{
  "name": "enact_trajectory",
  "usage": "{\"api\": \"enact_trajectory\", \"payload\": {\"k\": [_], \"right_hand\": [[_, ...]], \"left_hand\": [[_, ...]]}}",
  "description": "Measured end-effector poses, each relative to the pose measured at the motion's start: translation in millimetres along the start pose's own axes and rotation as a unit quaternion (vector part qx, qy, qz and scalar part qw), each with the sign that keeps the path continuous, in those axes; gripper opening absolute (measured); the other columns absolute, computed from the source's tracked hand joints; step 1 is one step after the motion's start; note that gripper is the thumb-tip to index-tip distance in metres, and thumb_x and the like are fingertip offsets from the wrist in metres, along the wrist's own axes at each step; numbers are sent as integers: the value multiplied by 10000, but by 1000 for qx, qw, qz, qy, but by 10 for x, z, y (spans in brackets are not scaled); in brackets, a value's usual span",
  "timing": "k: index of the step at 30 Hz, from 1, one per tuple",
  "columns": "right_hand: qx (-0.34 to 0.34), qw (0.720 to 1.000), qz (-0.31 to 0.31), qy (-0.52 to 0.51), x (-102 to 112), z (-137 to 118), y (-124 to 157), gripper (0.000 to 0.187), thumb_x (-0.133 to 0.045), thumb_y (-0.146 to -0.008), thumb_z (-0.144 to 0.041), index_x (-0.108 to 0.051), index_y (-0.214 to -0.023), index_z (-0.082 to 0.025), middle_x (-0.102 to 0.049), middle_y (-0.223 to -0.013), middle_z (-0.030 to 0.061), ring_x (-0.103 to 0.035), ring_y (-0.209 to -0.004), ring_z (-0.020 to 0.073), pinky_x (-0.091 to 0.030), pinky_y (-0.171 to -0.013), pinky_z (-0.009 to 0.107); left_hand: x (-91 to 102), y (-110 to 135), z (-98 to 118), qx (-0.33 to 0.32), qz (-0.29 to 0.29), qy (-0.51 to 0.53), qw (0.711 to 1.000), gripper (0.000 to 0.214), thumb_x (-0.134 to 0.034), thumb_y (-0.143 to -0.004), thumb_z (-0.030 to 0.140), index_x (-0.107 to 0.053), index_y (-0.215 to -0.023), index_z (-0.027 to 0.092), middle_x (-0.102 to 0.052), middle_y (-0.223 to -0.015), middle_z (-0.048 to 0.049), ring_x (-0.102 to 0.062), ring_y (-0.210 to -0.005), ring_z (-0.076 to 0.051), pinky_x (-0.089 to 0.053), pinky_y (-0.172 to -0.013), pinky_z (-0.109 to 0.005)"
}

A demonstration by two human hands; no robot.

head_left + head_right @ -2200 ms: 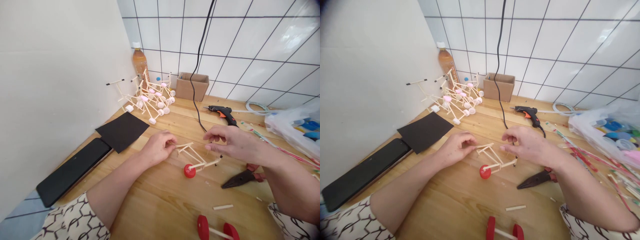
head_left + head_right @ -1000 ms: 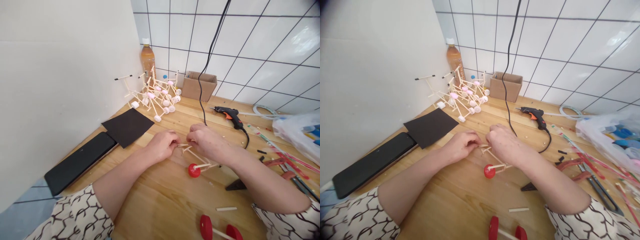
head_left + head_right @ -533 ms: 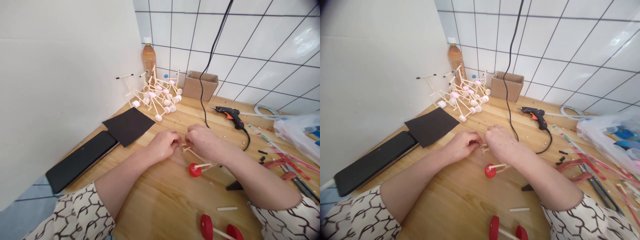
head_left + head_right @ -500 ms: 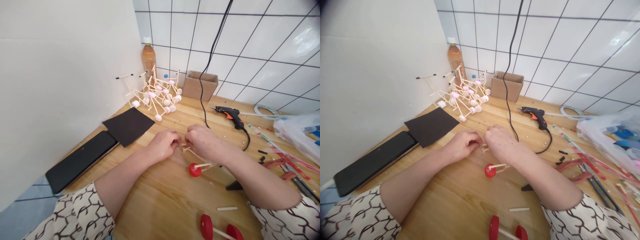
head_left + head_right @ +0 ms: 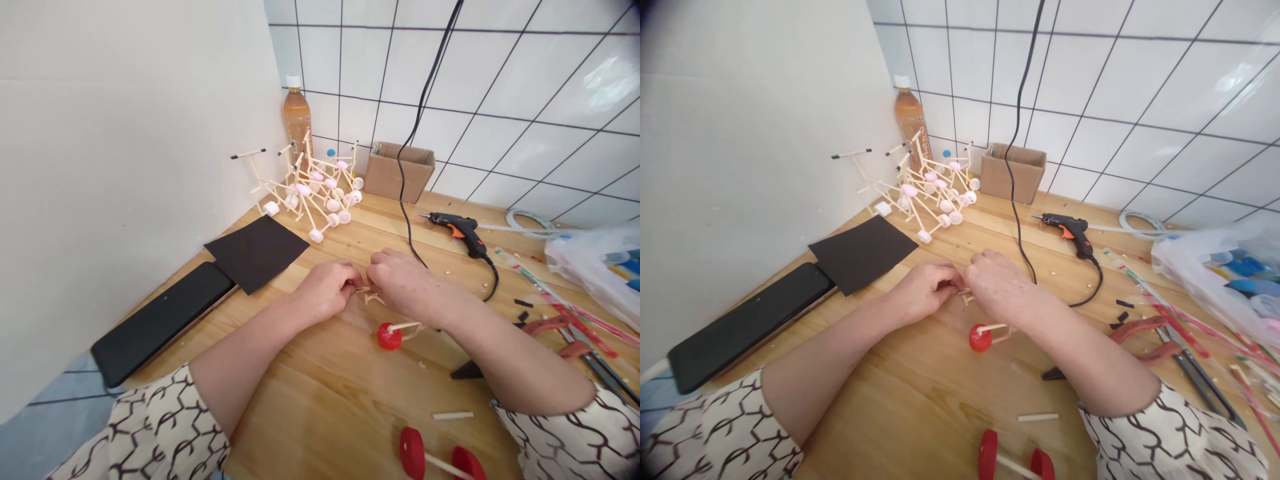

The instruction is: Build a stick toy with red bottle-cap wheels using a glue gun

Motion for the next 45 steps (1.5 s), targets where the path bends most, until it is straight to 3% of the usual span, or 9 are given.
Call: {"api": "enact_trajectory", "payload": {"k": [5, 10, 18, 23, 32, 45], "right_hand": [[-44, 998, 24, -41, 142, 108, 108, 148, -494, -787, -124, -635, -745, -137, -614, -784, 90, -546, -763, 190, -367, -631, 271], [-123, 983, 48, -130, 276, 352, 439, 210, -473, -833, -318, -617, -793, -170, -621, -812, 70, -567, -747, 188, -404, -655, 293], [-216, 946, -36, -240, -6, 590, 993, 385, -593, -725, -480, -593, -1002, -212, -640, -941, 44, -594, -834, 204, -463, -703, 313], [-201, 926, -71, -313, -95, 590, 1103, 361, -623, -716, -401, -598, -1027, -220, -647, -969, 40, -609, -850, 198, -480, -724, 302], [-129, 930, -80, -334, -77, 421, 966, 140, -515, -771, -206, -634, -844, -205, -654, -835, 27, -590, -766, 176, -448, -670, 287], [-82, 961, -29, -264, -62, 310, 960, 269, -436, -807, -110, -676, -813, -230, -692, -725, 16, -622, -657, 153, -439, -584, 246]], "left_hand": [[19, 8, 22, 4, 1, 0, 1000, 186, -518, -728, 34, -661, -753, 150, -635, -771, -28, -583, -707, -144, -447, -630, -235], [44, 21, 59, -6, 7, 0, 1000, 179, -510, -746, 47, -652, -765, 154, -625, -778, -28, -574, -719, -139, -448, -640, -234], [31, 23, 57, -10, 10, 2, 1000, 132, -531, -743, 79, -635, -754, 159, -606, -766, -24, -561, -705, -133, -447, -635, -232], [10, 24, 28, -4, 1, 7, 1000, 106, -563, -721, 101, -640, -759, 162, -596, -772, -21, -550, -696, -130, -441, -612, -224], [-22, 24, 18, -6, -4, -6, 1000, 119, -567, -703, 90, -635, -754, 172, -604, -782, -14, -552, -717, -131, -441, -626, -219], [109, 7, 80, 34, 34, 69, 996, 168, -491, -823, 179, -641, -756, 145, -646, -778, -26, -581, -723, -132, -443, -649, -226]]}}
Point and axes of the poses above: each hand's wrist, its own y-axis away from the middle knuckle, its own x-axis out of the back of the hand, z = x × y, the point moved 4 cm from there along -y, towards the middle knuckle
